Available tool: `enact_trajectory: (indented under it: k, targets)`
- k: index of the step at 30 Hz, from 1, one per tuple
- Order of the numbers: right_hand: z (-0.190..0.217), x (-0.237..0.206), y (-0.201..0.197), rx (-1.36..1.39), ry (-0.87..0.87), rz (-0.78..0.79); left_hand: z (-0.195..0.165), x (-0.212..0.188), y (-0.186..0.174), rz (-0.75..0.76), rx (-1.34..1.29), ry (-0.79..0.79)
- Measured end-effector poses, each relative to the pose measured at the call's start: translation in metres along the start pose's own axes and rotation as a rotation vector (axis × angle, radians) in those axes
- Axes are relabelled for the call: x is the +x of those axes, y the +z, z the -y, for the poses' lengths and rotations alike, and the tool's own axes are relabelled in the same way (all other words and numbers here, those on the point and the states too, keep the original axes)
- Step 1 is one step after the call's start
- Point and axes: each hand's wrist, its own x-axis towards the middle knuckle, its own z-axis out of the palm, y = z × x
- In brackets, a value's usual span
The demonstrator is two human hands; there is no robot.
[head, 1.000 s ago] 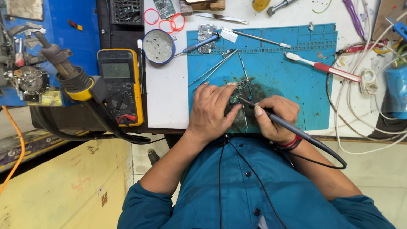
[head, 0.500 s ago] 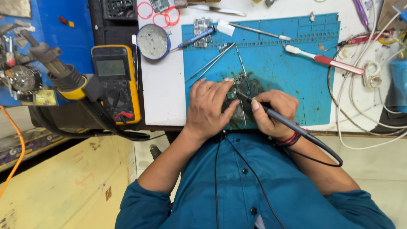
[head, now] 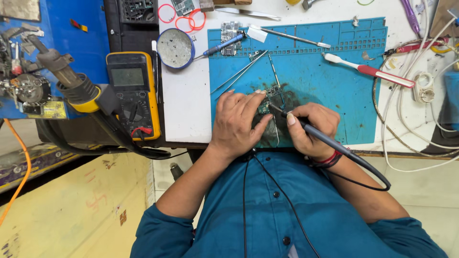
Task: The person solders components on a small circuit board at a repair workbench, holding the board steady with one hand while applying a soldering iron and solder to the board's contacts. They reposition the board and continue soldering different points throughout the episode.
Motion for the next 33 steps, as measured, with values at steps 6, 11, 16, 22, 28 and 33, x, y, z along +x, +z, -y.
enact_trajectory:
  k: [6,11,16,22,28,33]
  targets:
    - [0.0003,-0.0013,0.0016,-0.009,0.008,-0.009,0.0008,-0.0016,-0.0002,-0.002,-0.011,0.005]
    - [0.0014,0.0,0.0018,-0.011,0.007,-0.001,-0.0004,-0.0009,-0.0004,-0.001,0.0,-0.001]
    - [0.002,0.0018,0.001,-0.009,0.007,0.002,-0.0004,0.0003,-0.0004,0.005,0.006,0.005]
    - [0.0021,0.0013,0.0013,-0.012,0.026,0.006,0.0001,-0.0011,0.001,0.01,0.007,-0.002]
    - [0.0009,0.0007,0.0018,-0.017,0.008,-0.003,-0.0003,-0.0006,0.0013,0.011,0.014,0.001]
    - [-0.0001,-0.0003,0.0018,-0.025,0.011,-0.004,-0.0002,-0.0007,0.0008,0.016,-0.003,-0.005]
